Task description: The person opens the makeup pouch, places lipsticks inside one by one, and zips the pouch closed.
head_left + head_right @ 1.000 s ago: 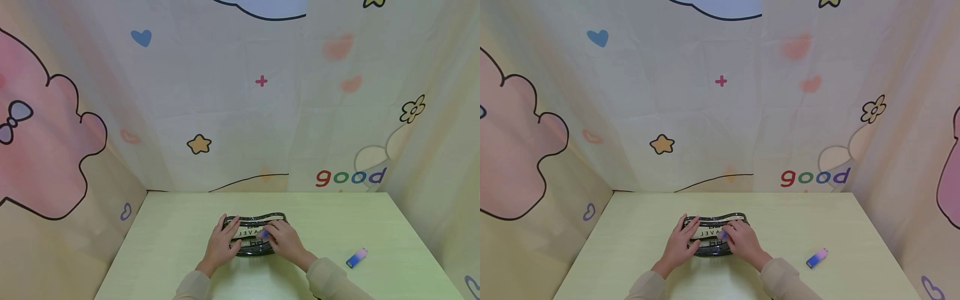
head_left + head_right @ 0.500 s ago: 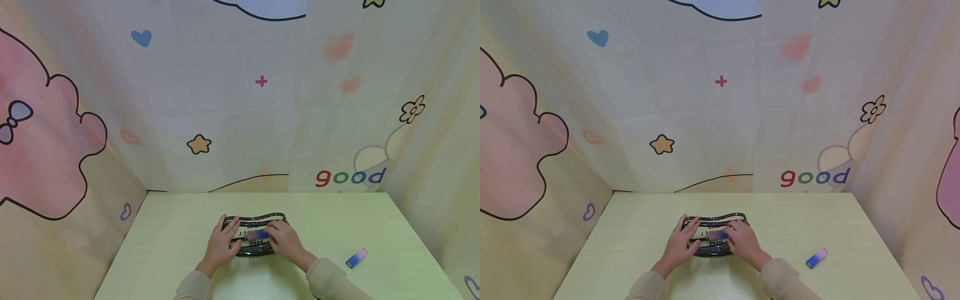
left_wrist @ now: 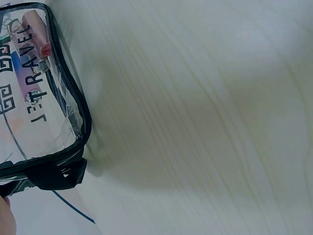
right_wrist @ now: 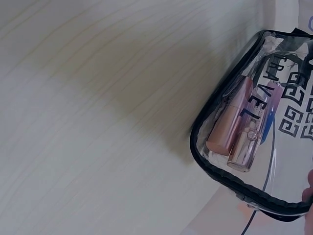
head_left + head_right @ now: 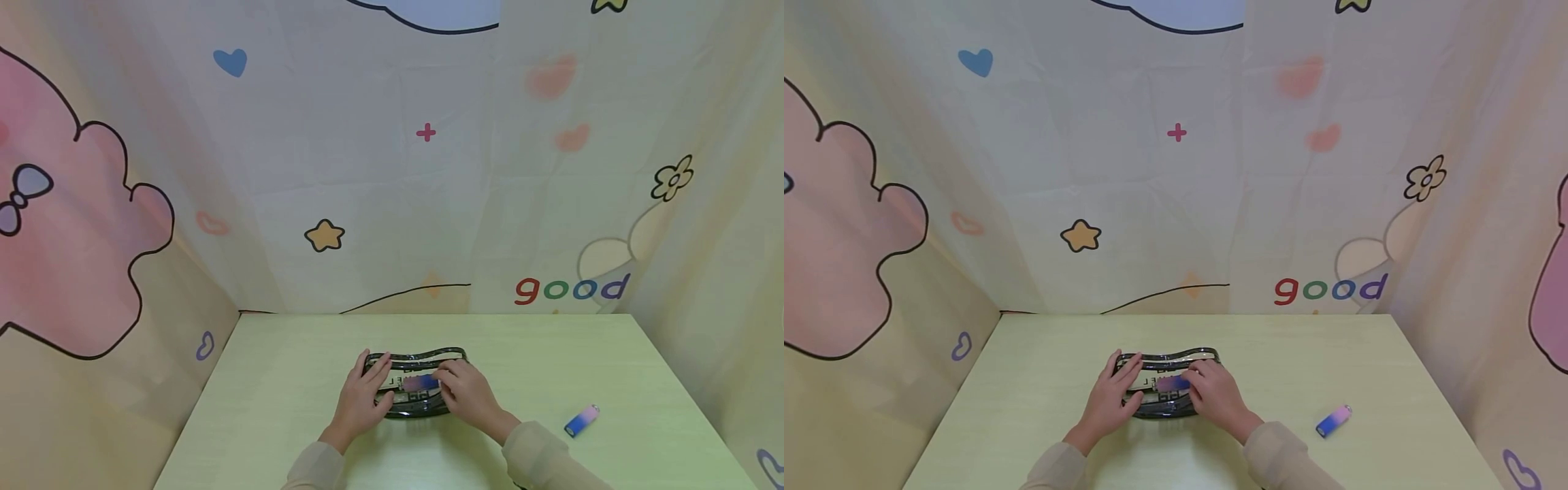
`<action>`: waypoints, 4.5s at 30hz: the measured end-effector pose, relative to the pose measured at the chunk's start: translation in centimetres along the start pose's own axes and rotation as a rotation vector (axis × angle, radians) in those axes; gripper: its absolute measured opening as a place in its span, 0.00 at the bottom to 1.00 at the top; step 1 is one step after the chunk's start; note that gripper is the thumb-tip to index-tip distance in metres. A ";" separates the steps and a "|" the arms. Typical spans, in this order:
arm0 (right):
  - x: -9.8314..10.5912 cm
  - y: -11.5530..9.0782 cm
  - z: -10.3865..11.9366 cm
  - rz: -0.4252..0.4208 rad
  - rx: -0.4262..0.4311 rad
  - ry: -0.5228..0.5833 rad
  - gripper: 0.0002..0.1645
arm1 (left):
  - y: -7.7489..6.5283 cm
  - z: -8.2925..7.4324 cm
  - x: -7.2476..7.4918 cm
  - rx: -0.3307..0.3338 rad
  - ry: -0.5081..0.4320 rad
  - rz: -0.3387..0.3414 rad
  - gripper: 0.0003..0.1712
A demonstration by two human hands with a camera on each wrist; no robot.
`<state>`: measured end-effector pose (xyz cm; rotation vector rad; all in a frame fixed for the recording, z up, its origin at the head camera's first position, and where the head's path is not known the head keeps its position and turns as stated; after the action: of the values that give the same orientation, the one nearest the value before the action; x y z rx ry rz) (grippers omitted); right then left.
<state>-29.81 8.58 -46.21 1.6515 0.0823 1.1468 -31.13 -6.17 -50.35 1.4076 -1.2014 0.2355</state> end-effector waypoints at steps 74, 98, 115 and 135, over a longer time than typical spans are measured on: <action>6.7 -13.3 -14.6 0.052 -0.352 -0.294 0.22 | -0.1 0.1 -0.2 0.001 0.013 -0.001 0.30; 7.3 -17.4 -18.2 0.348 -0.552 -0.300 0.23 | -0.1 0.1 -0.2 0.008 0.011 0.015 0.30; 7.5 -19.2 -19.3 0.479 -0.614 -0.284 0.22 | -0.1 0.1 -0.2 0.009 0.018 0.013 0.30; 7.5 -19.7 -19.3 0.406 -0.627 -0.303 0.18 | 0.0 -0.1 0.0 0.016 0.019 0.030 0.30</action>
<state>-30.21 34.88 -57.51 1.2733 -0.7625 1.0536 -31.11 -6.07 -50.33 1.3988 -1.2084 0.2791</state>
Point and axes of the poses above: each hand's wrist, its own y-axis towards the middle knuckle, its own x-axis out of the back of the hand, z = x × y, the point moved 10 cm from there along y, towards the middle knuckle, and after that the axes turned 10 degrees about -z, right-handed, at the moved point
